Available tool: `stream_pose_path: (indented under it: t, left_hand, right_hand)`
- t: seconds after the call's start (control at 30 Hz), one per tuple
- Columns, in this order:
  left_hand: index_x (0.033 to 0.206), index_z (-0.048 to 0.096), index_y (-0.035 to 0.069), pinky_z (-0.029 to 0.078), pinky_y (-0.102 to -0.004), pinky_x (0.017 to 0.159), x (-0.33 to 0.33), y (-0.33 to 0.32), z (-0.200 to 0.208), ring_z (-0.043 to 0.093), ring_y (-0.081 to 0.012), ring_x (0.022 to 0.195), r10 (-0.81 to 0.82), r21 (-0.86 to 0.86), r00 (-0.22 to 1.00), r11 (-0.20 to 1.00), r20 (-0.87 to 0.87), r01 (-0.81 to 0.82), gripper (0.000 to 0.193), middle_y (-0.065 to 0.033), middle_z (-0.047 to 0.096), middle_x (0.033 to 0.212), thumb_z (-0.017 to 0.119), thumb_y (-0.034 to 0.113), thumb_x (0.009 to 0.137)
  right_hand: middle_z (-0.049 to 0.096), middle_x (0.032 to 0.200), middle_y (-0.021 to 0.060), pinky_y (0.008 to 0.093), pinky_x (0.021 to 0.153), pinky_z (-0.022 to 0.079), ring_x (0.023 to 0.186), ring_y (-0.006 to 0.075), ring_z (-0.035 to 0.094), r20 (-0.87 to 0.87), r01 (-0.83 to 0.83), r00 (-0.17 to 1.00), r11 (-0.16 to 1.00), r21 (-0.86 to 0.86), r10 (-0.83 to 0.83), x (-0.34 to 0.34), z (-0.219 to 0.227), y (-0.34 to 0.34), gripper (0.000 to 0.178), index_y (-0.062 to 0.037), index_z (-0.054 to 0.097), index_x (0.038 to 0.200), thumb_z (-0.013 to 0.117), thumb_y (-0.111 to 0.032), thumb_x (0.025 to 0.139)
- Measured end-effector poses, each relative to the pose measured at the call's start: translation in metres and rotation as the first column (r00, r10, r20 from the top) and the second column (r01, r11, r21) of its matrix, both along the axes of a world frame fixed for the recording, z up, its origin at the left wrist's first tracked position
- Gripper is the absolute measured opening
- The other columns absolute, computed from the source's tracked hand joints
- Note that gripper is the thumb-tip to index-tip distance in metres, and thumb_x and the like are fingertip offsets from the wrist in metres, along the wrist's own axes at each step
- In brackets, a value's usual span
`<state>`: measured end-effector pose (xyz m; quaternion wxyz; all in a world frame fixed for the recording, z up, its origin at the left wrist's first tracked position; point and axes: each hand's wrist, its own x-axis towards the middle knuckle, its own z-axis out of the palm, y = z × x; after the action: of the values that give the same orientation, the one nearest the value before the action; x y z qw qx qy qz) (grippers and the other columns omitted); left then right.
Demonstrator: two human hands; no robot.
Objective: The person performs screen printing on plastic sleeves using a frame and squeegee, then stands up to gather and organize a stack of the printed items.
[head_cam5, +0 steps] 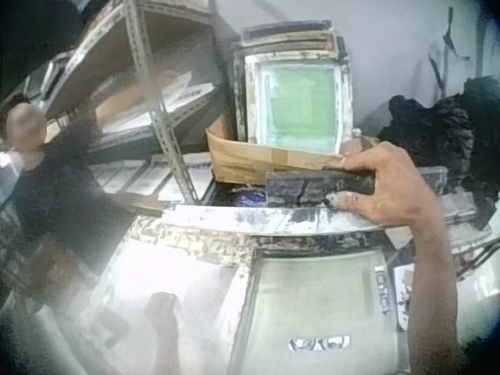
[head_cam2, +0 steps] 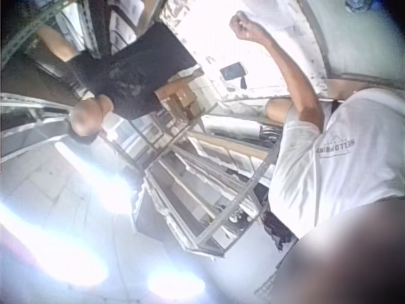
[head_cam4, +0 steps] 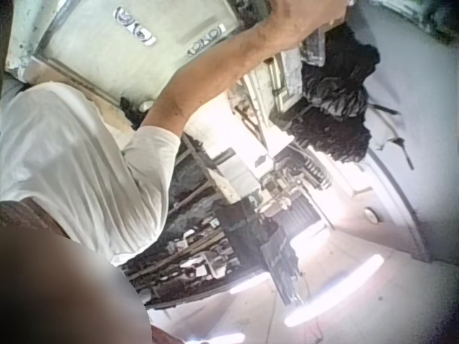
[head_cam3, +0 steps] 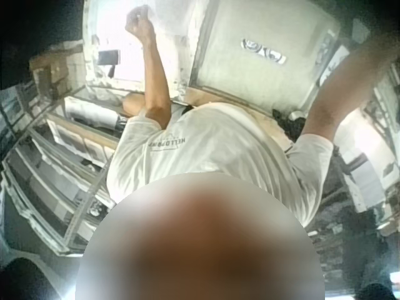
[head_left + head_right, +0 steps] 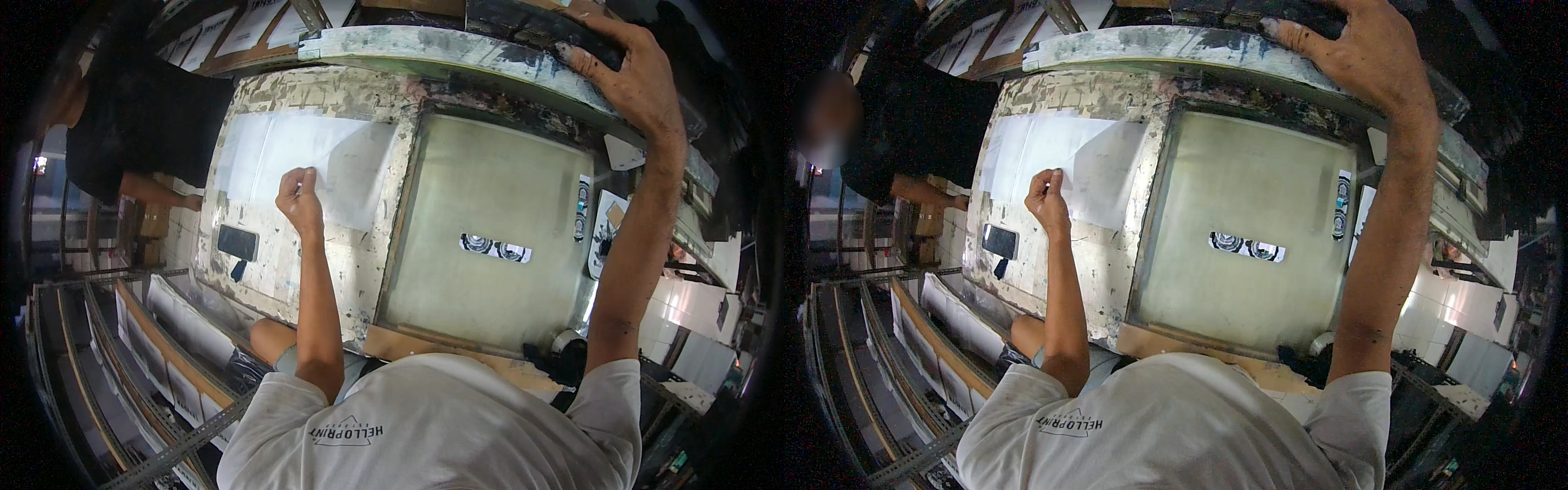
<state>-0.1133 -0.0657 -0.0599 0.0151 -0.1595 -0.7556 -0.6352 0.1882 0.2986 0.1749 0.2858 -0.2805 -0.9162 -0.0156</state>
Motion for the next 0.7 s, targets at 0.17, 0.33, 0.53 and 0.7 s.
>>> stream_pose_path:
  t: [0.17,0.33,0.53,0.7]
  left_hand:
    - [0.094,0.079,0.004,0.05,-0.0387,0.09,0.055,0.024,0.009,0.064,-0.0302,0.103,-0.621,-0.417,0.753,0.757,-0.218,0.503,0.013,-0.0115,0.072,0.105,0.077,0.008,0.082]
    - [0.117,0.075,0.014,0.026,-0.062,0.114,0.094,0.042,-0.027,0.038,-0.0396,0.143,-0.737,-0.782,0.635,0.529,-0.232,0.329,0.031,-0.0105,0.056,0.144,0.071,0.03,0.09]
    - [0.139,0.061,0.027,0.012,-0.0641,0.121,0.142,0.11,-0.075,0.025,-0.0374,0.152,-0.906,-0.762,0.403,0.35,-0.128,0.545,0.045,-0.0023,0.037,0.162,0.063,0.035,0.095]
    - [0.138,0.062,0.027,0.01,-0.0629,0.123,0.196,0.168,-0.084,0.022,-0.0338,0.153,-0.973,-0.722,0.176,0.227,-0.146,0.654,0.046,-0.0005,0.037,0.162,0.064,0.033,0.093]
  right_hand:
    - [0.071,0.114,0.0169,0.041,0.091,0.054,0.105,0.0296,0.069,-0.007,0.007,1.0,1.0,0.007,-0.007,-0.011,0.013,-0.02,0.061,-0.0151,0.071,0.127,0.084,-0.046,0.077]
    - [0.072,0.102,0.0191,0.0414,0.092,0.05,0.098,0.032,0.065,-0.045,-0.061,0.998,0.968,-0.245,0.051,-0.015,0.039,-0.044,0.049,-0.0017,0.076,0.105,0.089,-0.031,0.068]
    - [0.073,0.104,0.0188,0.0421,0.094,0.049,0.101,0.0322,0.065,-0.009,-0.046,0.999,0.989,-0.138,0.045,-0.019,0.047,-0.056,0.05,-0.0031,0.077,0.106,0.086,-0.038,0.072]
    - [0.071,0.108,0.02,0.0444,0.098,0.046,0.107,0.0334,0.063,-0.001,-0.044,0.999,0.99,-0.134,0.045,-0.018,0.045,-0.055,0.056,-0.0027,0.076,0.109,0.084,-0.045,0.073]
